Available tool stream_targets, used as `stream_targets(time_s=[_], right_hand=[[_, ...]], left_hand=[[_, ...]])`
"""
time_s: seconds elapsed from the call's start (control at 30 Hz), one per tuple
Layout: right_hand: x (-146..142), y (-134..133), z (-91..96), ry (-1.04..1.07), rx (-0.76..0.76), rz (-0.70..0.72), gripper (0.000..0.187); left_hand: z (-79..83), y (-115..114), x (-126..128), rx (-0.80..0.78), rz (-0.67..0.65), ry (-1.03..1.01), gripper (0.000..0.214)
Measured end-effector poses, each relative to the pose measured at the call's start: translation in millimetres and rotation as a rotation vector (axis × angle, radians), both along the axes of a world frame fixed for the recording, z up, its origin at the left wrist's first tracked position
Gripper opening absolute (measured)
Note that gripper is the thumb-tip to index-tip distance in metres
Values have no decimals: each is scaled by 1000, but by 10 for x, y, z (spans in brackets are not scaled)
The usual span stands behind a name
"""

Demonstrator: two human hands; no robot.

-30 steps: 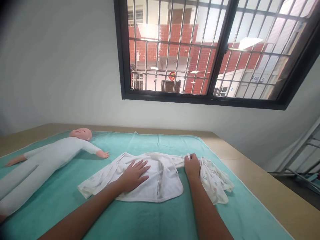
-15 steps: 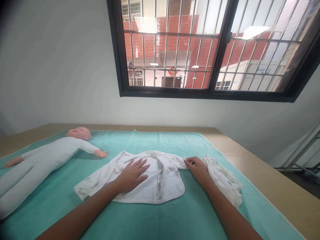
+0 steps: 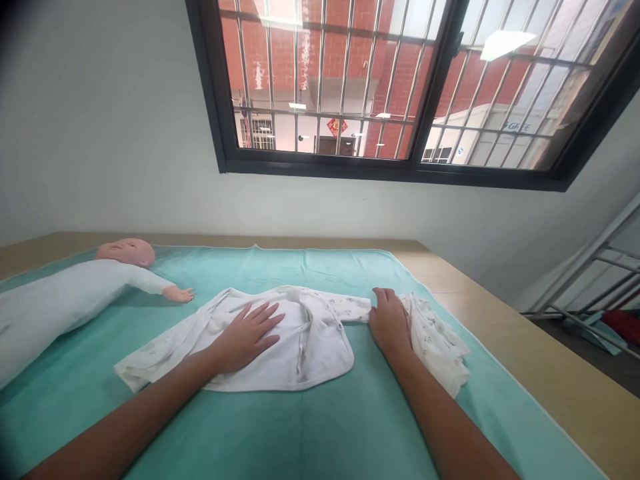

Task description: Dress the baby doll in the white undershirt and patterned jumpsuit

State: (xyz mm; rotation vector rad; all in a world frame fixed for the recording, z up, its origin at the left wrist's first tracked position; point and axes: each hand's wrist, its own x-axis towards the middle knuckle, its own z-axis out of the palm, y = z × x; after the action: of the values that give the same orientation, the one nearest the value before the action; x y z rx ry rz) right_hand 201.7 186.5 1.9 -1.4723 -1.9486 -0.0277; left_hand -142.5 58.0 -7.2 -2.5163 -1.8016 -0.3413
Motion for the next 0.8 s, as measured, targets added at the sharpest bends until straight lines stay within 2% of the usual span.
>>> stream_targets(time_s=[0.1, 0.2, 0.27, 0.4, 0.53, 0.6, 0.7, 0.8], right_hand=[[-167, -126, 14, -138, 84, 183, 44], [-304, -207, -45, -276, -45, 383, 49], [-338, -213, -105, -371, -163, 438, 57], [-320, -188, -157, -450, -244, 437, 65], [-306, -236, -82, -427, -152, 376, 68], [-305, -278, -42, -423, -120, 406, 69], [-302, -323, -30, -467, -227, 492, 67], [-297, -324, -55, -496, -304, 504, 68]], left_hand=[[9, -5, 7, -7, 3, 4, 56], [14, -9, 7, -12, 2, 0, 56], [12, -10, 5, -7, 2, -8, 55], [5, -8, 0, -2, 2, -17, 55], [4, -2, -2, -10, -3, -17, 55], [1, 1, -1, -15, -2, -17, 55], [-3, 1, 1, 0, 4, -24, 55], [-2, -6, 1, 4, 1, -24, 55]])
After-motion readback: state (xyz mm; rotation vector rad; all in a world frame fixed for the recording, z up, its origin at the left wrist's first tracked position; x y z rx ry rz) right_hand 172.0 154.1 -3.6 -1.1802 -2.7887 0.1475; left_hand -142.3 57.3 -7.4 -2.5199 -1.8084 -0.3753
